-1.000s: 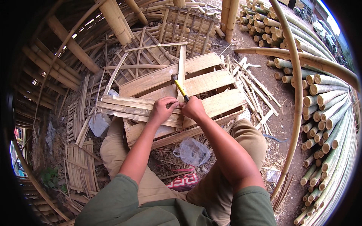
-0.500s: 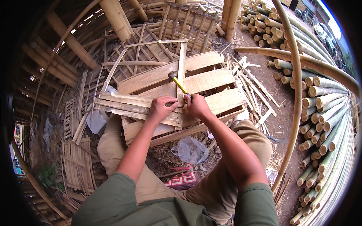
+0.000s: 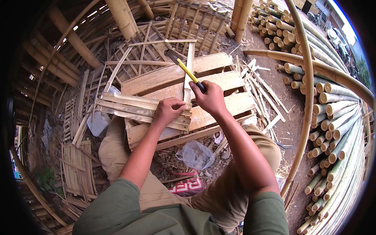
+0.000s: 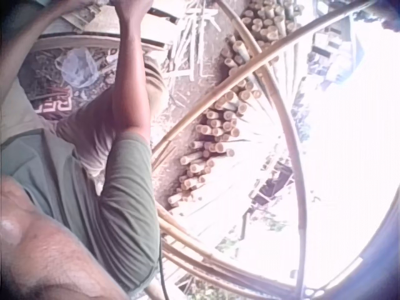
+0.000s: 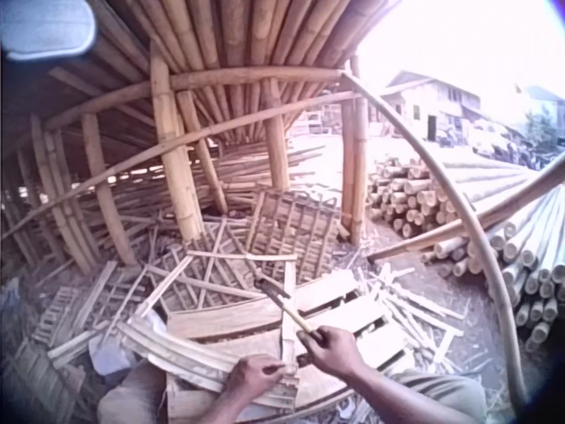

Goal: The person aligns bamboo strips onto a wooden frame and secures them in place by hammering nails with a hammer.

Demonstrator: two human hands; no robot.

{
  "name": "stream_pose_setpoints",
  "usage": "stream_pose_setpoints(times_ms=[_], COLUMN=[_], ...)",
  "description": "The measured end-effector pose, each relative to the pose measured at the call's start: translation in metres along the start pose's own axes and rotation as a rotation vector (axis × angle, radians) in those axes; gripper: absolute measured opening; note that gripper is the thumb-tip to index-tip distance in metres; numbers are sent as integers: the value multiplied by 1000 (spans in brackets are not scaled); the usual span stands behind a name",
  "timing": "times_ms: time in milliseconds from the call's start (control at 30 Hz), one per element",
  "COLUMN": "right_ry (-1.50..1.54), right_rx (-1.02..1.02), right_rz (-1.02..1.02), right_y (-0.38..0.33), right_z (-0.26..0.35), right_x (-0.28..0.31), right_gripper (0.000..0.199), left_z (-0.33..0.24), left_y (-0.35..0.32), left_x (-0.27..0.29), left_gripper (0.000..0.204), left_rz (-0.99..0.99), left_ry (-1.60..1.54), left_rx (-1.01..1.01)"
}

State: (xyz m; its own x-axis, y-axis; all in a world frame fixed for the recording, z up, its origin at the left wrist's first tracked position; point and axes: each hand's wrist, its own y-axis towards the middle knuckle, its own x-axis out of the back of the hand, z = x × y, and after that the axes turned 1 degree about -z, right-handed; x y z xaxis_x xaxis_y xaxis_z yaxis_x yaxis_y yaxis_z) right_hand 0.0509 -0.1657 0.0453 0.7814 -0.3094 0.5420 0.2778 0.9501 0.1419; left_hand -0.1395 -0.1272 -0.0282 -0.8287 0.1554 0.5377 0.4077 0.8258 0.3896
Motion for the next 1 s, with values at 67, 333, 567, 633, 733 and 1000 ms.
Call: stream_pose_setpoints(times_ms=[67, 333, 567, 633, 733, 1000], right_ry=[56, -67, -350, -402, -456, -482], right_rx=[-26, -54, -21, 24, 61, 116], right_rz=[68, 122, 194, 198, 206, 194], right_y=[-2, -44, -79, -85, -87, -87], right_z=[-13, -26, -19, -20, -15, -24], right_x=[7, 15, 45, 48, 49, 46], right_gripper=[47, 39, 33, 34, 34, 35], left_z=[-3, -1, -8, -10, -10, -12], left_y=[0, 0, 0, 1, 1, 1], left_x=[-1, 0, 1, 4, 4, 1], left_gripper=[14, 13, 15, 15, 14, 12], left_rz=[23, 18, 4, 38, 54, 85], left_ry=[-14, -15, 48, 63, 87, 112], left_rx=[26, 55, 124, 135, 139, 159])
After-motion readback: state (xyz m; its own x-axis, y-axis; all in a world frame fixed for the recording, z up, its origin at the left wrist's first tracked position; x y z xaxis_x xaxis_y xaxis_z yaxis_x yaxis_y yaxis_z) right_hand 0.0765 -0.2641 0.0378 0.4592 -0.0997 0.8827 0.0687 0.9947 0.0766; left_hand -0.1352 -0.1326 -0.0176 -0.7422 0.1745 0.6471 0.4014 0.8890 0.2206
